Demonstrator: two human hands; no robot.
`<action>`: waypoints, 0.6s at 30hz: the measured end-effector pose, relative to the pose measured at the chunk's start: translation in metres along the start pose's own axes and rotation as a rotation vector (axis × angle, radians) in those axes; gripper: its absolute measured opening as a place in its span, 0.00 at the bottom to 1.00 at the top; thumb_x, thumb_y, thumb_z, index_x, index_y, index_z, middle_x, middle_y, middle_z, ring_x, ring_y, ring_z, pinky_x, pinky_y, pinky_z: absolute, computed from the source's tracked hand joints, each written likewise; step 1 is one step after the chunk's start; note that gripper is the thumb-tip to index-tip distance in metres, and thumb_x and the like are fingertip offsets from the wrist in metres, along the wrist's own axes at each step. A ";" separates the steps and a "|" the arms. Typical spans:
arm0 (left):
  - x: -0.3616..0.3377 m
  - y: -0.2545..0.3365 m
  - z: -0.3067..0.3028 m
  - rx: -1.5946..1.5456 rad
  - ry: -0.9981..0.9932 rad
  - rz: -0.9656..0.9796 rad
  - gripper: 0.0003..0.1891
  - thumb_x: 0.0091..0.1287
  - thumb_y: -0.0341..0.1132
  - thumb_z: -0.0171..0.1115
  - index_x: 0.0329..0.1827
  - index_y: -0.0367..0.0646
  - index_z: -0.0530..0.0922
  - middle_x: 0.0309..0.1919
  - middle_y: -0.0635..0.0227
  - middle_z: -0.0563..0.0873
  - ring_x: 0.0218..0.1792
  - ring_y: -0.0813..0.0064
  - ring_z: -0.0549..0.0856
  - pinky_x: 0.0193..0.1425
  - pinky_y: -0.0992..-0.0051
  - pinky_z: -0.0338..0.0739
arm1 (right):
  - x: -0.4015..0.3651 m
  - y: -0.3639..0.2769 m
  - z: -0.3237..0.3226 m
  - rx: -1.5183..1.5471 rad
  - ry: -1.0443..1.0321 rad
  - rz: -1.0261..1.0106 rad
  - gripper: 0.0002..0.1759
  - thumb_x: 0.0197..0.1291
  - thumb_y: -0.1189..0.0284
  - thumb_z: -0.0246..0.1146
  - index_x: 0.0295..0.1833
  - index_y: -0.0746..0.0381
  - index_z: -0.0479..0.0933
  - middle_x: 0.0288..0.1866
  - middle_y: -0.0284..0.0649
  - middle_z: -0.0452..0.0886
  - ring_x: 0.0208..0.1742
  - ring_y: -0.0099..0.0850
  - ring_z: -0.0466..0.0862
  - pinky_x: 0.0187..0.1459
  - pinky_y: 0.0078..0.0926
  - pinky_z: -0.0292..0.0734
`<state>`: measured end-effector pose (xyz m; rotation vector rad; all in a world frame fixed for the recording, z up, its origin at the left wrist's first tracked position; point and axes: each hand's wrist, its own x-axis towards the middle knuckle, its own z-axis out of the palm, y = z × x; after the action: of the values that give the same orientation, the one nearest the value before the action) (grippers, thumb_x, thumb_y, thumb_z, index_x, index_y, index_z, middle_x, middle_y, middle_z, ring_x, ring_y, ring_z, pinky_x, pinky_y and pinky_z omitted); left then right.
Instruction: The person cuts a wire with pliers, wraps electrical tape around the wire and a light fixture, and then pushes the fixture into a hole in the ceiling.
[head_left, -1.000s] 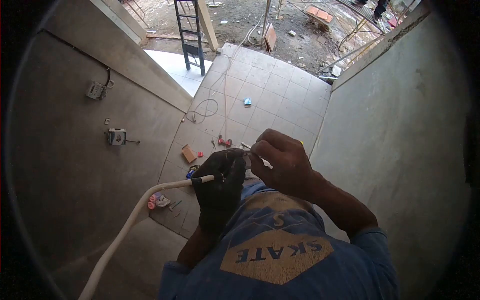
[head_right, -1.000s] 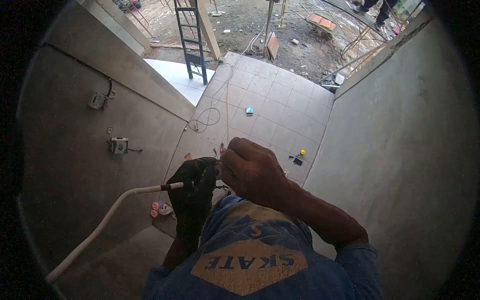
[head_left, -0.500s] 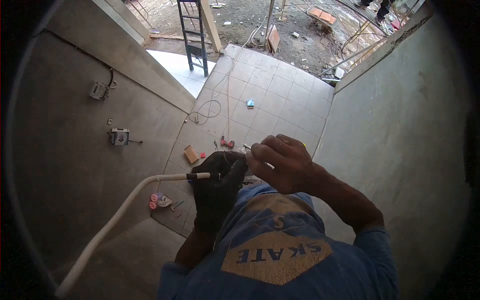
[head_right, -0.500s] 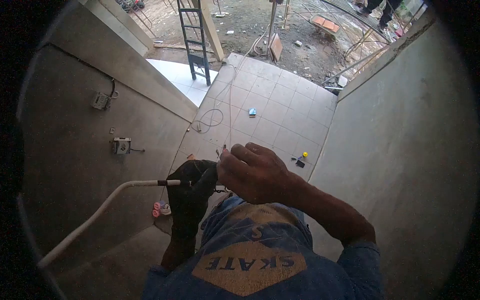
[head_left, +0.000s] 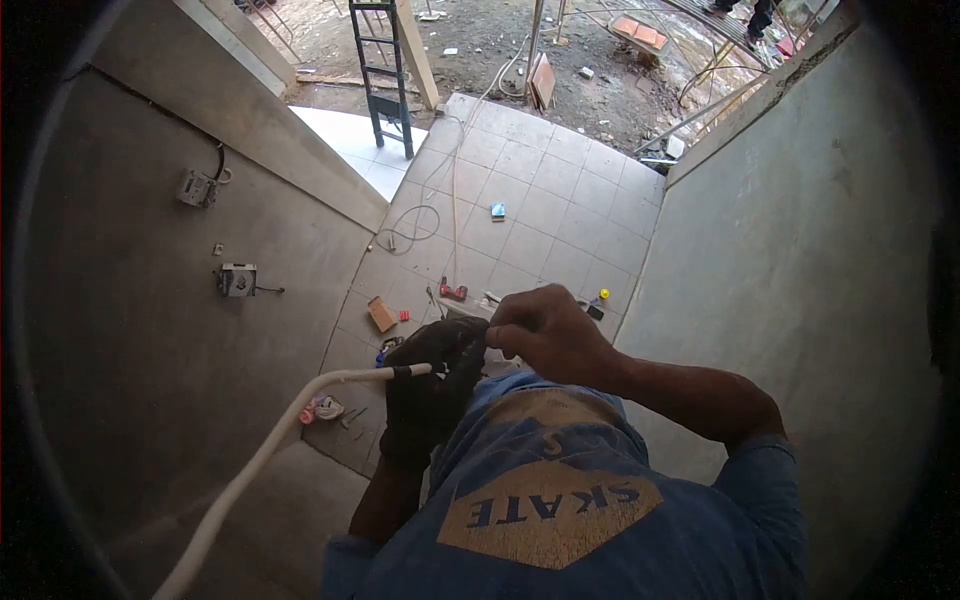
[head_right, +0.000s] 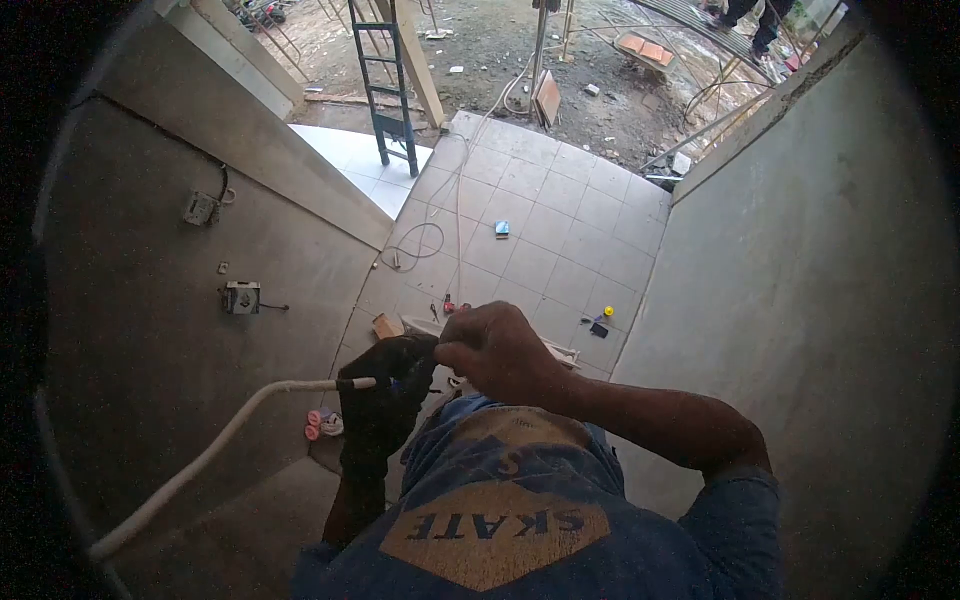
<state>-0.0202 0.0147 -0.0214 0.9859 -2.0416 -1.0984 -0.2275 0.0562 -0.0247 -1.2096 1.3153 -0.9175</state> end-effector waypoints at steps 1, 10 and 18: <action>0.001 0.001 -0.002 0.042 -0.032 -0.005 0.09 0.70 0.27 0.71 0.52 0.41 0.88 0.40 0.62 0.90 0.35 0.73 0.90 0.37 0.72 0.87 | 0.000 0.005 0.004 -0.172 0.042 -0.243 0.07 0.66 0.73 0.68 0.38 0.65 0.83 0.32 0.43 0.85 0.26 0.32 0.83 0.26 0.28 0.81; 0.011 0.037 -0.020 -0.290 -0.181 -0.262 0.10 0.76 0.34 0.65 0.50 0.37 0.87 0.41 0.59 0.92 0.38 0.73 0.91 0.39 0.72 0.87 | -0.004 -0.011 -0.008 -0.877 0.071 -1.005 0.10 0.65 0.69 0.72 0.38 0.62 0.78 0.30 0.38 0.76 0.28 0.26 0.77 0.24 0.27 0.80; -0.009 0.009 -0.033 0.456 -0.257 0.378 0.10 0.73 0.27 0.67 0.56 0.38 0.83 0.44 0.57 0.91 0.41 0.65 0.92 0.45 0.67 0.91 | -0.014 -0.010 -0.002 -0.708 0.036 -0.922 0.09 0.65 0.72 0.71 0.37 0.62 0.76 0.29 0.37 0.74 0.27 0.27 0.73 0.24 0.28 0.77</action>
<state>0.0079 0.0122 -0.0001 0.6370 -2.6258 -0.5932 -0.2292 0.0675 -0.0115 -2.4750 1.1183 -1.1219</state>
